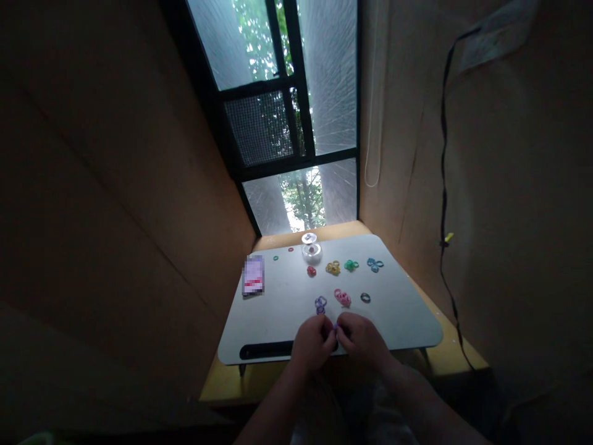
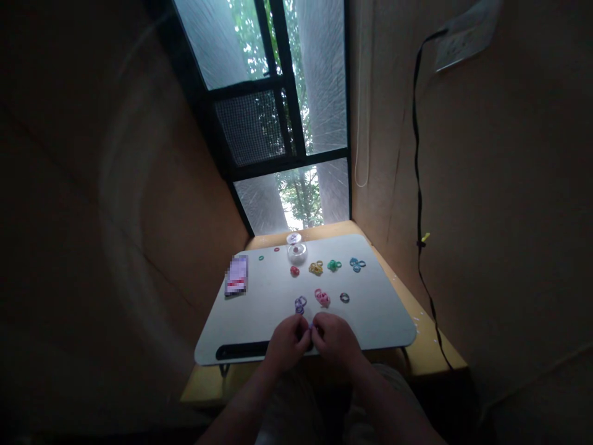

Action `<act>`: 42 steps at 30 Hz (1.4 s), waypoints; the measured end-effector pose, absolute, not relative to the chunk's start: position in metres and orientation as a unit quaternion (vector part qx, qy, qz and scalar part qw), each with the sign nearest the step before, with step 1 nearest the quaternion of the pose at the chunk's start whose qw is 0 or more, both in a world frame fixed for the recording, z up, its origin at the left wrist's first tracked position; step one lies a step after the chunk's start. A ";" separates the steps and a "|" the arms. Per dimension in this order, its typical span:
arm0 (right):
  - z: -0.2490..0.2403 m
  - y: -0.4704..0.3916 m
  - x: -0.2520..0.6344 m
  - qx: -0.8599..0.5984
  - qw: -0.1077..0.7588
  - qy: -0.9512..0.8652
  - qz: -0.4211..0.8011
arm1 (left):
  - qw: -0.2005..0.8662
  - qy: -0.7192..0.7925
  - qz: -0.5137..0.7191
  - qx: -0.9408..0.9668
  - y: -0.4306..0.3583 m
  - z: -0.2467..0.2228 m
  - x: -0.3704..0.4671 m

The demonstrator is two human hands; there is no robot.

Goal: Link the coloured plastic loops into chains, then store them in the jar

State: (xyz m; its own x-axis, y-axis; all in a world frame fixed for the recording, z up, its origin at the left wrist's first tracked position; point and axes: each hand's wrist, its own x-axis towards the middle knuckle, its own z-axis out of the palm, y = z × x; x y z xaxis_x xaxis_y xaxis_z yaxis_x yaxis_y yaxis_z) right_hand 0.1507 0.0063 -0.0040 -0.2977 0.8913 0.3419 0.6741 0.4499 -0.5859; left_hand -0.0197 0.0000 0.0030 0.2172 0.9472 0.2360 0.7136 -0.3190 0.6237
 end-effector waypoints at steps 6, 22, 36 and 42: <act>-0.005 0.004 0.151 -0.503 0.327 -0.783 0.167 | 0.192 0.550 0.298 0.756 -0.001 0.001 -0.020; -0.002 0.004 0.151 -0.499 0.325 -0.786 0.169 | 0.197 0.552 0.297 0.754 -0.001 0.001 -0.020; -0.004 0.006 0.151 -0.499 0.318 -0.789 0.164 | 0.202 0.546 0.303 0.754 -0.001 0.004 -0.020; -0.008 0.007 0.152 -0.498 0.314 -0.793 0.158 | 0.206 0.549 0.294 0.755 -0.001 0.007 -0.019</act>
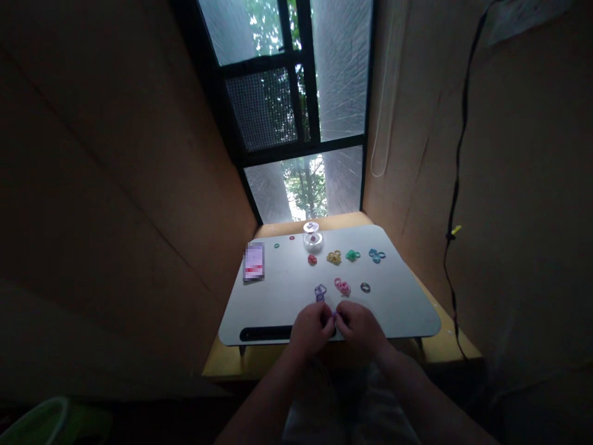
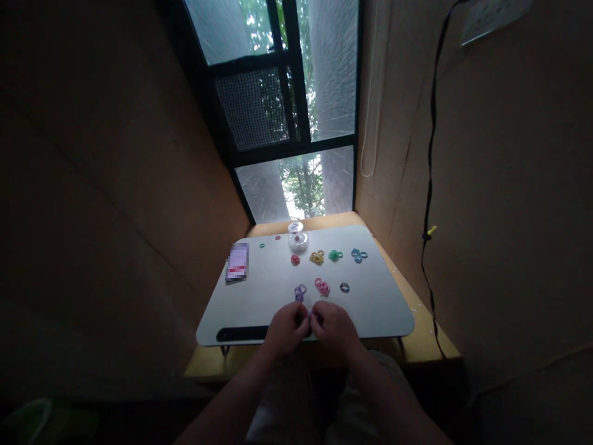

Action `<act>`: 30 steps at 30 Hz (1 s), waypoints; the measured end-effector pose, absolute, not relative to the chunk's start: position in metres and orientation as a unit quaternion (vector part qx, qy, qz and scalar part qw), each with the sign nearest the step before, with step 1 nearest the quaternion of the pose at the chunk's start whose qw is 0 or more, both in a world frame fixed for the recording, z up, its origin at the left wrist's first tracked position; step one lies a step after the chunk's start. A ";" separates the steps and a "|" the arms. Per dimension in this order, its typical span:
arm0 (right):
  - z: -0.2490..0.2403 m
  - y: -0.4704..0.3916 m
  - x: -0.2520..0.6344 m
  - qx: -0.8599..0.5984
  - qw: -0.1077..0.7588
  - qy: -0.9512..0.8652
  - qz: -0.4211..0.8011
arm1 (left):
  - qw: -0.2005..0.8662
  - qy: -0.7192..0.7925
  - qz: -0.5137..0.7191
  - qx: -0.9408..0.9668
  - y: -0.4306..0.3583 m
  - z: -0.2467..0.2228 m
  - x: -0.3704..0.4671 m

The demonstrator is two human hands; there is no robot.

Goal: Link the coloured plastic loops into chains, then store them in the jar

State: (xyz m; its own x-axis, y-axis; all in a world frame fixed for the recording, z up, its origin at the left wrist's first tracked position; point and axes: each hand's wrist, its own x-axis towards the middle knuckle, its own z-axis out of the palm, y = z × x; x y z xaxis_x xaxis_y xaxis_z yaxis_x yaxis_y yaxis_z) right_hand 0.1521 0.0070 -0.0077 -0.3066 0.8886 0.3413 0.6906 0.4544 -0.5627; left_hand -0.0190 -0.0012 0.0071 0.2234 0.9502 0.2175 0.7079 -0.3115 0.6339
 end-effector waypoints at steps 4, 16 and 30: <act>-0.008 0.007 0.152 -0.497 0.317 -0.792 0.158 | 0.204 0.547 0.296 0.756 -0.001 0.007 -0.019; -0.003 0.006 0.152 -0.497 0.325 -0.787 0.166 | 0.207 0.547 0.293 0.756 -0.001 0.010 -0.018; -0.006 0.007 0.151 -0.501 0.312 -0.793 0.150 | 0.207 0.539 0.306 0.757 -0.002 0.005 -0.020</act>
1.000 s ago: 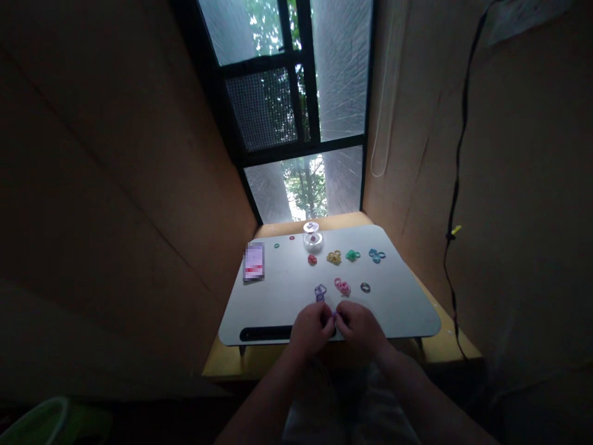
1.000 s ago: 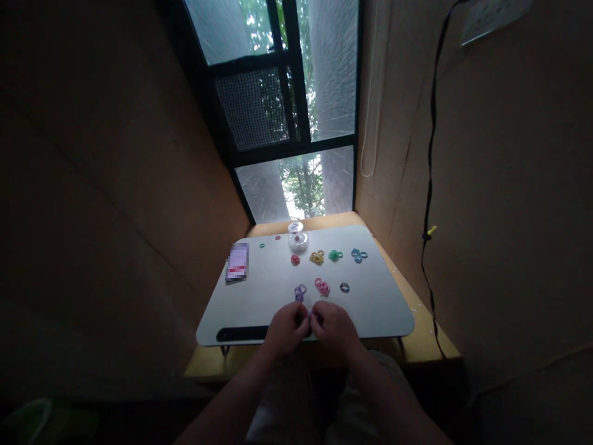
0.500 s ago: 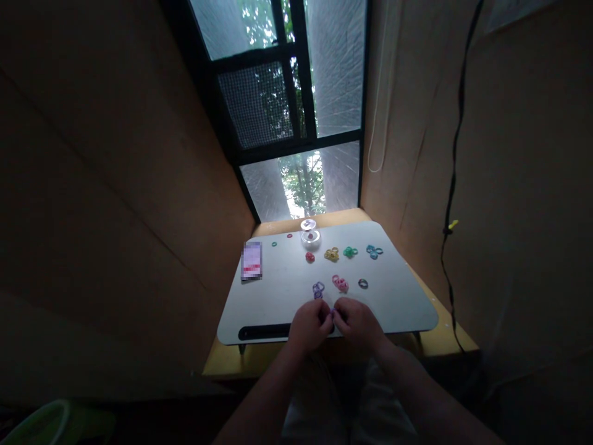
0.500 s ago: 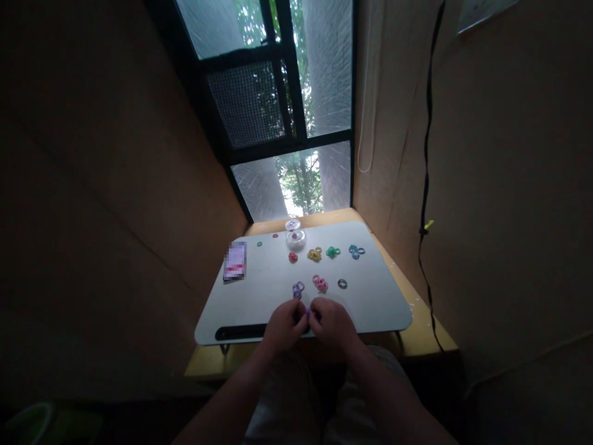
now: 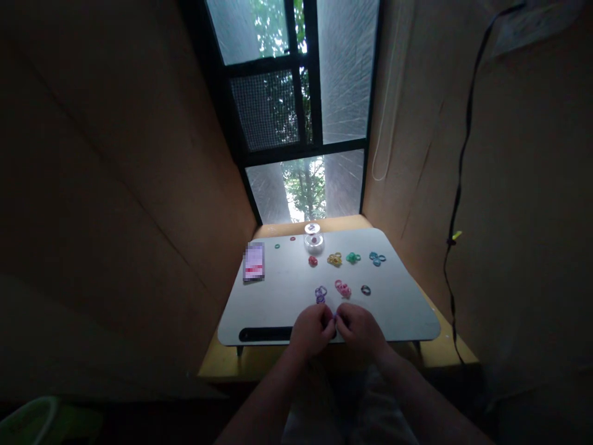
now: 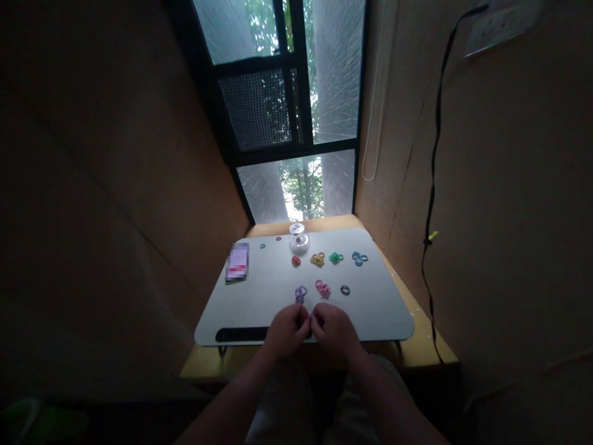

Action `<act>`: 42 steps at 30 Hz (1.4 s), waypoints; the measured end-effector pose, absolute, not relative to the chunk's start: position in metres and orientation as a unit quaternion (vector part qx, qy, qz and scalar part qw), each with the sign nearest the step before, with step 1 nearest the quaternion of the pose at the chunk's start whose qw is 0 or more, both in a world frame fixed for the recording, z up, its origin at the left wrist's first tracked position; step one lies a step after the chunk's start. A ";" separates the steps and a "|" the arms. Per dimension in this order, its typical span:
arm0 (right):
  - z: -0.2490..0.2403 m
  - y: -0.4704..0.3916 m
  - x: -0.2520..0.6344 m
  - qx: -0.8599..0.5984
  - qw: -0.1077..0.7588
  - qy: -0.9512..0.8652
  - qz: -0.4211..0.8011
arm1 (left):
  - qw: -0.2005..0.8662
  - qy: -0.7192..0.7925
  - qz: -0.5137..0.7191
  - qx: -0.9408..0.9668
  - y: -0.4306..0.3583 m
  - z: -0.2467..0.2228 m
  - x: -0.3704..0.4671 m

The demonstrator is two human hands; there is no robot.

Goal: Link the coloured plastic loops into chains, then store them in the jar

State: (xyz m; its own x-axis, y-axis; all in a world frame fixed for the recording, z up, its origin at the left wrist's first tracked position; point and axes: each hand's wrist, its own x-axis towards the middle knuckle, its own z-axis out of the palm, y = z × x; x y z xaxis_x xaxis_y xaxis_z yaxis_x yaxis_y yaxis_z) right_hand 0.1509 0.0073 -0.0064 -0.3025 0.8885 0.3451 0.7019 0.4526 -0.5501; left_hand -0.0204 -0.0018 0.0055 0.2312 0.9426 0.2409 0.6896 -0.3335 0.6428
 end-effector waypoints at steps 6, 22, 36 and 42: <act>-0.006 0.007 0.150 -0.503 0.312 -0.793 0.149 | 0.206 0.541 0.303 0.756 -0.001 0.005 -0.021; -0.007 0.007 0.150 -0.503 0.310 -0.793 0.149 | 0.196 0.537 0.309 0.760 -0.001 0.004 -0.021; -0.009 0.007 0.150 -0.502 0.308 -0.794 0.152 | 0.190 0.543 0.298 0.762 -0.001 0.002 -0.021; -0.008 0.006 0.150 -0.502 0.312 -0.793 0.150 | 0.196 0.544 0.298 0.760 -0.001 0.003 -0.021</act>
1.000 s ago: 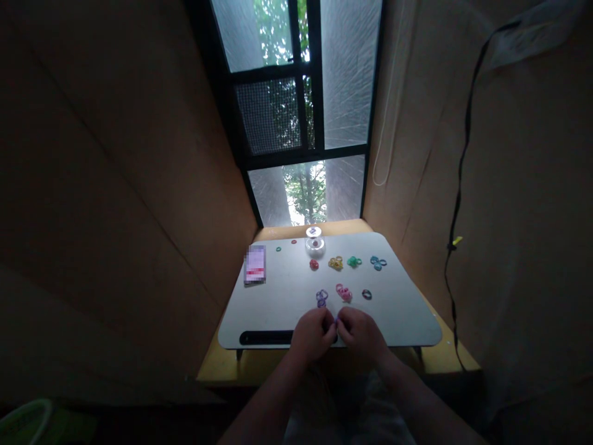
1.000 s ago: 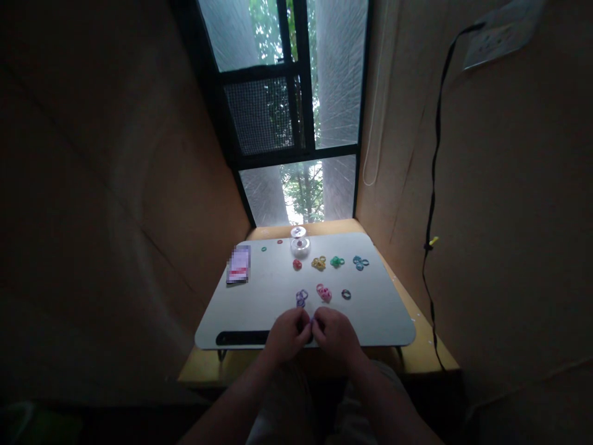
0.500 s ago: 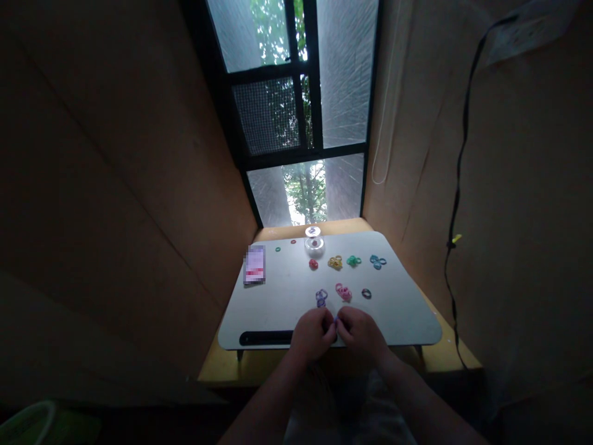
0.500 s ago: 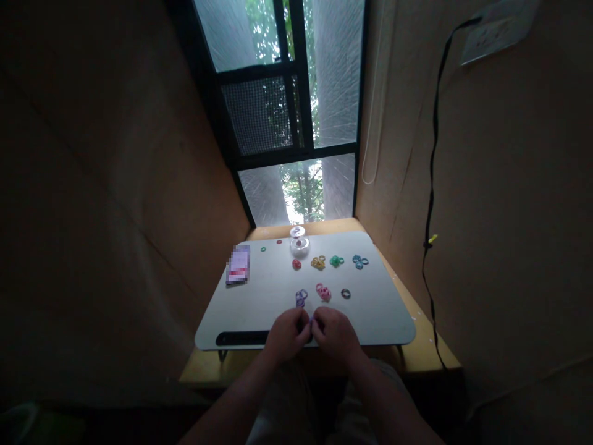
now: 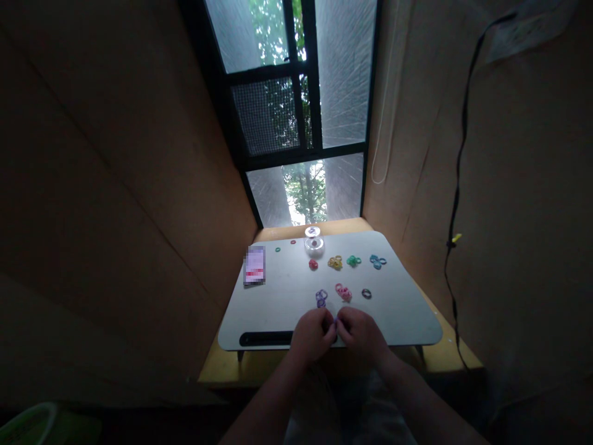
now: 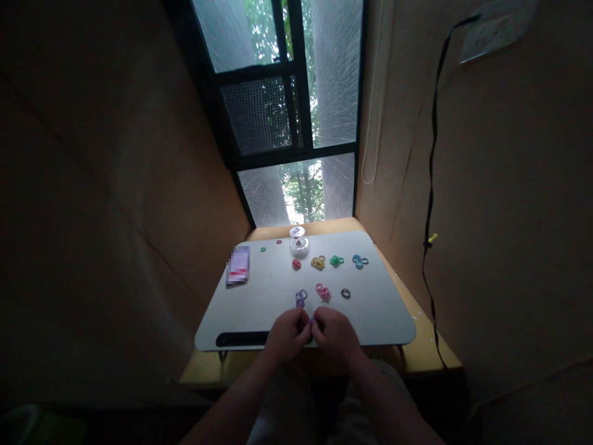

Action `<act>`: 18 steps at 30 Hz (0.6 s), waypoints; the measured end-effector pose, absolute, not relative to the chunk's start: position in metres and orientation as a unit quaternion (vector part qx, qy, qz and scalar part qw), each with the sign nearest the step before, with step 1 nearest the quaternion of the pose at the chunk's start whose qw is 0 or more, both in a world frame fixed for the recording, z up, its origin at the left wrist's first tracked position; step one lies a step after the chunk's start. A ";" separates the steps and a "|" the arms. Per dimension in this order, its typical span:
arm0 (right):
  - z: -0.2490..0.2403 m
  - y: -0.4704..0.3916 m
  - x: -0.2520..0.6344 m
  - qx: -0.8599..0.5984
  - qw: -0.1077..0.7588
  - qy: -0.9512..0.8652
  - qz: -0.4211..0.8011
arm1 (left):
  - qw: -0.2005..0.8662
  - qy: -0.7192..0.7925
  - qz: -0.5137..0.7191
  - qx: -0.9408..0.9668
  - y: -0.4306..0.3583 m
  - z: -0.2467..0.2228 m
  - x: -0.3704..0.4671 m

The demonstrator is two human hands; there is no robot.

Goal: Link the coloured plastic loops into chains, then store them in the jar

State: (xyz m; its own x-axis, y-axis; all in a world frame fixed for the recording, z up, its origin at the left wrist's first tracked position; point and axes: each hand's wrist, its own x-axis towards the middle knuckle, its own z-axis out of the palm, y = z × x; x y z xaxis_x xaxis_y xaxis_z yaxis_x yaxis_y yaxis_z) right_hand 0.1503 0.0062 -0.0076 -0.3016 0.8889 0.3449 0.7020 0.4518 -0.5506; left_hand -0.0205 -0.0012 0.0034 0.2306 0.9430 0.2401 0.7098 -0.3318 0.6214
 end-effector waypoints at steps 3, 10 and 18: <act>-0.007 0.006 0.151 -0.498 0.315 -0.794 0.149 | 0.197 0.544 0.298 0.759 -0.002 0.003 -0.021; -0.006 0.006 0.150 -0.494 0.320 -0.794 0.153 | 0.191 0.541 0.299 0.762 -0.003 0.004 -0.021; -0.010 0.008 0.151 -0.490 0.316 -0.798 0.149 | 0.184 0.536 0.297 0.768 -0.003 0.006 -0.020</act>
